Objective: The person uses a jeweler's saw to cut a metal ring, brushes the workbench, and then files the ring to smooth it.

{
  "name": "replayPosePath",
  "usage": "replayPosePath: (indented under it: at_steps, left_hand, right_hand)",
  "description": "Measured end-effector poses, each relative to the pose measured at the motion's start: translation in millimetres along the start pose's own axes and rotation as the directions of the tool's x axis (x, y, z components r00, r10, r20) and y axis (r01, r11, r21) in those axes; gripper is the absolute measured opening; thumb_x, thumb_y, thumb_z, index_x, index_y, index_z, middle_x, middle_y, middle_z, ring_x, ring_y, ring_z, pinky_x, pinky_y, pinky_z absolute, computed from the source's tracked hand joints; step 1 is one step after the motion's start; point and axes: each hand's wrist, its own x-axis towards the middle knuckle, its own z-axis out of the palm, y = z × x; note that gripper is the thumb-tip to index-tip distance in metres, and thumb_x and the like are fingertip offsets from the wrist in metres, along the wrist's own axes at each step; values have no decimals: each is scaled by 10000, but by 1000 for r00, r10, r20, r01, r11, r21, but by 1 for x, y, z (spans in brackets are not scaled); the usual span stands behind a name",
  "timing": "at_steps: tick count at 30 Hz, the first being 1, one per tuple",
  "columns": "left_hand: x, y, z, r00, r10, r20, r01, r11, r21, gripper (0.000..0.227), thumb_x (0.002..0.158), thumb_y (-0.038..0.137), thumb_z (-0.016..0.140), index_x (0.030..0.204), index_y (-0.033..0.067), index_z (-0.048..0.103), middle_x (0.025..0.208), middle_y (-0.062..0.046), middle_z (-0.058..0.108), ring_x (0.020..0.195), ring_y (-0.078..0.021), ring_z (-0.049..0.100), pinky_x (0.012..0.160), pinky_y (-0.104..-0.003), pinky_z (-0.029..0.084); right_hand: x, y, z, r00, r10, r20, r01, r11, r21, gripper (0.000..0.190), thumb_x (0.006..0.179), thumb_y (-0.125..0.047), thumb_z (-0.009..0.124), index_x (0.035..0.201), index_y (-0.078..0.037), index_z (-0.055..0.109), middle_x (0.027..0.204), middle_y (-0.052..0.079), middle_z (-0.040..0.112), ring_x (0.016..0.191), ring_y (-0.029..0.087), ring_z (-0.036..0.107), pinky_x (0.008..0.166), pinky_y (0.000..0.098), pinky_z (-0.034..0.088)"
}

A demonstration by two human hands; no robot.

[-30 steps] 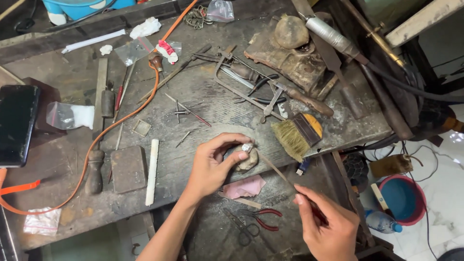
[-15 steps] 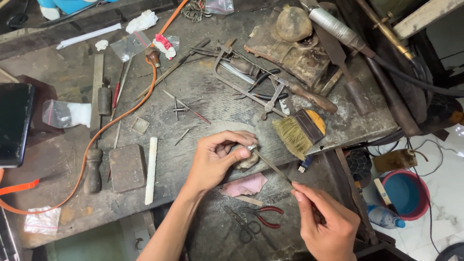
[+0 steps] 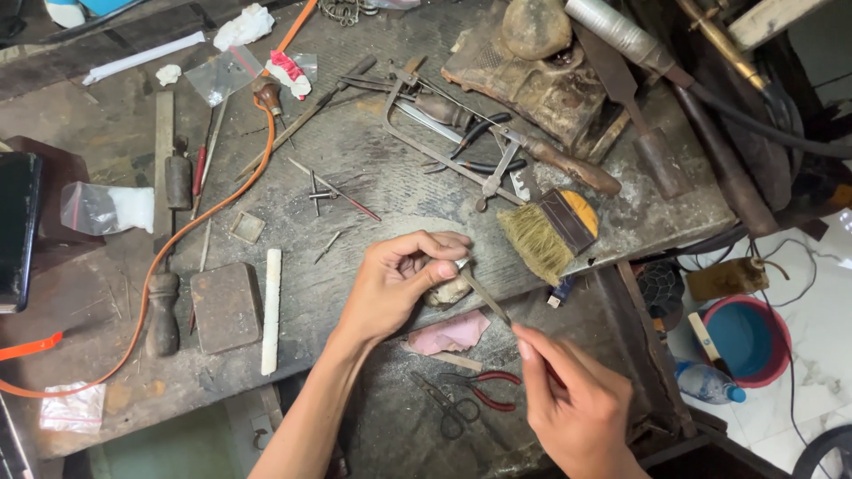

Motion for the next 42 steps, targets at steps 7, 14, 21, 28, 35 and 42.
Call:
replayPosePath:
  at_steps: [7, 14, 21, 28, 35, 42]
  left_hand:
    - [0, -1, 0, 1000, -22, -8, 22, 1000, 3, 115, 902, 165, 760, 935, 71, 701, 1156, -186, 760, 1183, -235, 705, 1052, -317, 523]
    - [-3, -2, 1, 999, -41, -18, 41, 999, -10, 142, 891, 190, 770, 885, 83, 676, 1172, -200, 752, 1157, -230, 709, 1019, -309, 540]
    - [-2, -8, 0, 998, -47, -30, 46, 998, -44, 127, 882, 140, 777, 921, 50, 697, 1186, -231, 745, 1168, -257, 714, 1009, -304, 552]
    - [-4, 1, 4, 996, -65, -62, 71, 993, 99, 149, 888, 202, 776, 911, 65, 720, 1108, -147, 788, 1112, -165, 713, 900, -250, 544]
    - [-2, -2, 1, 1000, -19, -24, 19, 1000, 12, 126, 892, 167, 773, 867, 82, 683, 1168, -206, 757, 1142, -239, 718, 981, -318, 539]
    - [-3, -2, 2, 1000, -25, -11, 24, 1000, -11, 140, 896, 163, 769, 872, 61, 677, 1142, -195, 750, 1172, -242, 696, 955, -305, 529]
  right_hand:
    - [15, 4, 21, 1000, -16, 27, 13, 994, 106, 179, 934, 56, 690, 1104, 57, 744, 819, 92, 755, 521, 54, 578, 439, 179, 457]
    - [14, 0, 19, 995, 90, 40, -91, 995, 29, 181, 911, -3, 695, 1076, 3, 769, 863, 63, 806, 565, 78, 683, 503, 210, 549]
    - [-1, -6, -10, 965, 222, 141, -230, 973, 36, 218, 939, -189, 650, 1080, -96, 787, 612, -58, 766, 349, 12, 501, 329, 211, 360]
    - [32, 0, 38, 999, 31, -25, -28, 994, 103, 157, 938, 25, 686, 1079, 10, 754, 961, 114, 801, 757, 164, 774, 667, 272, 614]
    - [7, -5, 5, 977, 201, 73, -198, 979, -43, 112, 921, -143, 694, 974, -131, 792, 581, -51, 689, 412, 64, 523, 437, 277, 419]
    - [16, -3, 13, 968, 215, 130, -212, 977, -39, 227, 958, -218, 649, 1099, -127, 802, 681, -66, 778, 374, 47, 497, 365, 263, 345]
